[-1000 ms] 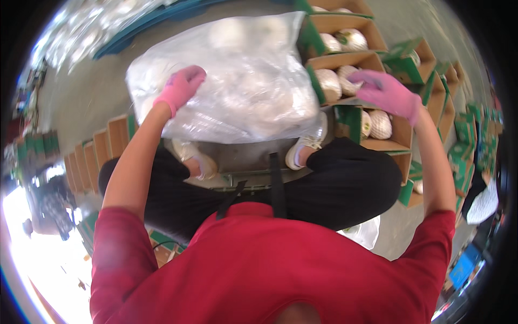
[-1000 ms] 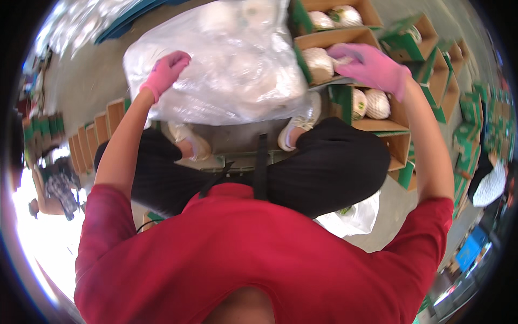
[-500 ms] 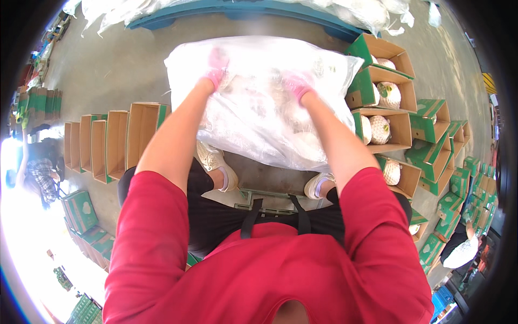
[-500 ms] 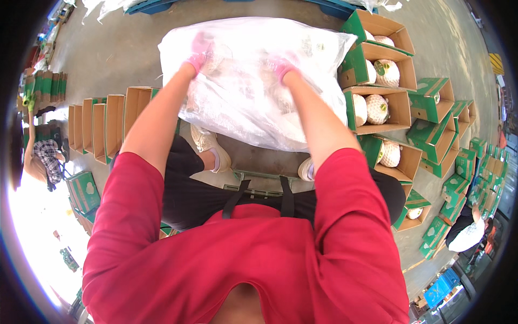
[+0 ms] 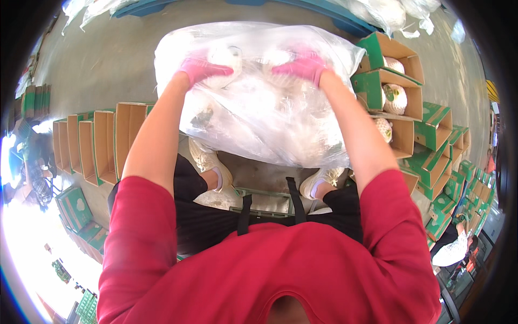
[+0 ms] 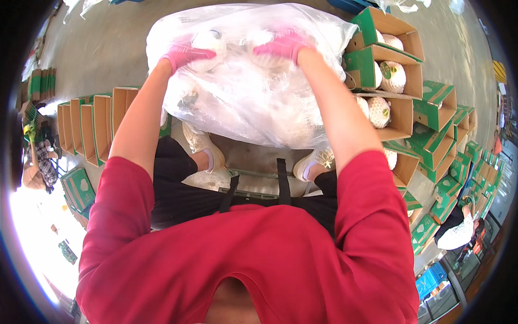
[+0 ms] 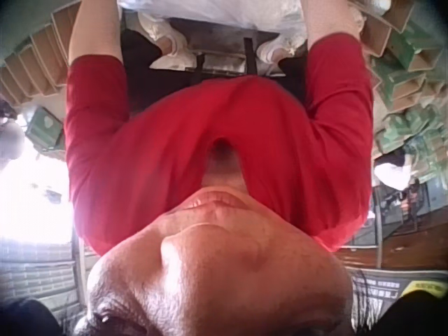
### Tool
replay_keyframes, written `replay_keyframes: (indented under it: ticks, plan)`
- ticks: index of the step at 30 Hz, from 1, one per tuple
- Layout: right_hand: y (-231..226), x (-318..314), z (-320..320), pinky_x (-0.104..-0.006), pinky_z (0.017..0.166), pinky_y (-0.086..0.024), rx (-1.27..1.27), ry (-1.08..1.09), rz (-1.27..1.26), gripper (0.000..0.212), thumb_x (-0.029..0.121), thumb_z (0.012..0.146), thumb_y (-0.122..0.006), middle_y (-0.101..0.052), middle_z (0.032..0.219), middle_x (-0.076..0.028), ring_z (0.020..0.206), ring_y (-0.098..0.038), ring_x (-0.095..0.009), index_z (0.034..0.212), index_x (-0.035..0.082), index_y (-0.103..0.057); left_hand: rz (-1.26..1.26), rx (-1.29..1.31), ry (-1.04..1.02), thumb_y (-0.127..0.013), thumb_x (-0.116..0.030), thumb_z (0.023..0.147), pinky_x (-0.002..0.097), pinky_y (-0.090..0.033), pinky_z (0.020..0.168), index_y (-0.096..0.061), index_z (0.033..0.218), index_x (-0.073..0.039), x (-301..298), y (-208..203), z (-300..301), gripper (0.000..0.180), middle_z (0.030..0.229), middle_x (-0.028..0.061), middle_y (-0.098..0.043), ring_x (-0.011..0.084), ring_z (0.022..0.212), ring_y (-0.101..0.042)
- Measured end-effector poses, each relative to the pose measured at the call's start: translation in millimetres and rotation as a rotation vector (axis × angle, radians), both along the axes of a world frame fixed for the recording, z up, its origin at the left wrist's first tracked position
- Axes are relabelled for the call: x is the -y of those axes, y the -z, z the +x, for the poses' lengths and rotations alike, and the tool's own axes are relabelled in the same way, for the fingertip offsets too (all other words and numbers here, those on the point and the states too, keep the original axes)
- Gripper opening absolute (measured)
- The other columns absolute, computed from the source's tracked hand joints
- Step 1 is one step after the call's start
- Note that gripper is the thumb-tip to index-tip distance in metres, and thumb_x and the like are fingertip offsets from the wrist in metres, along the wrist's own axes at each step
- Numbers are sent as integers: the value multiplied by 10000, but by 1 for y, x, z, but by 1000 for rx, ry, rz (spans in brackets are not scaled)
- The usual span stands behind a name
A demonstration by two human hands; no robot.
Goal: The person uses a knife to cut open a large plastic bag, sets up cardboard boxes, and places packets into the boxes. The person then removes cauliflowers from the large plastic bag and places them into the cardboard boxes.
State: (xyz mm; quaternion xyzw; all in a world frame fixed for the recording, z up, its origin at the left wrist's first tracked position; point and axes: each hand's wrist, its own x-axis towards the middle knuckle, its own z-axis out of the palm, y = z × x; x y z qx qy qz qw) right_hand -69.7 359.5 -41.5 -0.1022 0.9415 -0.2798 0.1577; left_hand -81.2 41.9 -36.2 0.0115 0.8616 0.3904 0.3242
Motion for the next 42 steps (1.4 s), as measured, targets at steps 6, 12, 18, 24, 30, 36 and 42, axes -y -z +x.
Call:
replay_keyframes:
  ticks: [6, 12, 18, 24, 30, 36, 42]
  plan:
    - [18, -5, 84, -328, 966, -484, 150, 533, -649, 893, 332, 601, -923, -610, 1263, -157, 1144, -591, -240, 1298, -71, -538, -490, -294, 360, -849, -302, 589, 393, -367, 1114, -361, 1460, -29, -99, -32, 25, 1035, 1424, 227, -450, 353, 1323, -433]
    - [6, 8, 58, -331, 988, -450, 462, 407, -162, 759, 482, 730, -797, -611, 1299, -135, 1164, -583, -209, 1254, -36, -613, -120, -254, -26, -906, -270, 524, 364, -393, 1085, -337, 1459, 7, -66, -25, 62, 1130, 1414, 218, -472, 319, 1309, -463]
    - [93, -33, 29, -364, 948, -483, 358, 326, -753, 603, 507, 876, -638, -585, 1340, -111, 1165, -583, -252, 1320, 101, -601, 128, -315, -182, -886, -170, 616, 370, -409, 1073, -323, 1469, 7, -75, -38, 76, 1037, 1435, 196, -458, 289, 1333, -443]
    - [26, -33, 119, -523, 1059, -410, 890, 512, -1688, 714, 566, 906, -553, -469, 1444, -116, 1286, -496, -308, 1475, 172, -376, 1304, 38, -272, -751, -316, 810, 461, -414, 1084, -334, 1472, -19, -45, -61, 150, 837, 1454, 180, -439, 312, 1332, -446]
    - [-55, 7, 202, -677, 1073, -319, 952, 221, -2310, 936, 754, 828, -477, -342, 1537, -142, 1358, -392, -415, 1531, 178, -255, 1769, 33, -393, -540, -402, 955, 448, -379, 1115, -327, 1471, -34, -51, -55, 170, 668, 1469, 162, -424, 304, 1338, -435]
    - [-122, -11, 248, -698, 1098, -234, 655, 407, -2195, 931, 774, 825, -430, -362, 1524, -135, 1402, -328, -396, 1513, 164, -288, 1753, 185, -131, -457, -466, 973, 563, -346, 1108, -355, 1440, -34, -99, -118, 197, 643, 1421, 178, -441, 368, 1294, -445]
    - [-178, -86, 314, -543, 1101, -335, -224, 319, -1392, 724, 425, 885, -662, -469, 1439, -97, 1328, -428, -313, 1461, 121, -347, 2089, 729, -358, -597, -558, 845, 612, -353, 1094, -315, 1479, -77, -129, -158, 192, 844, 1487, 244, -342, 466, 1347, -352]
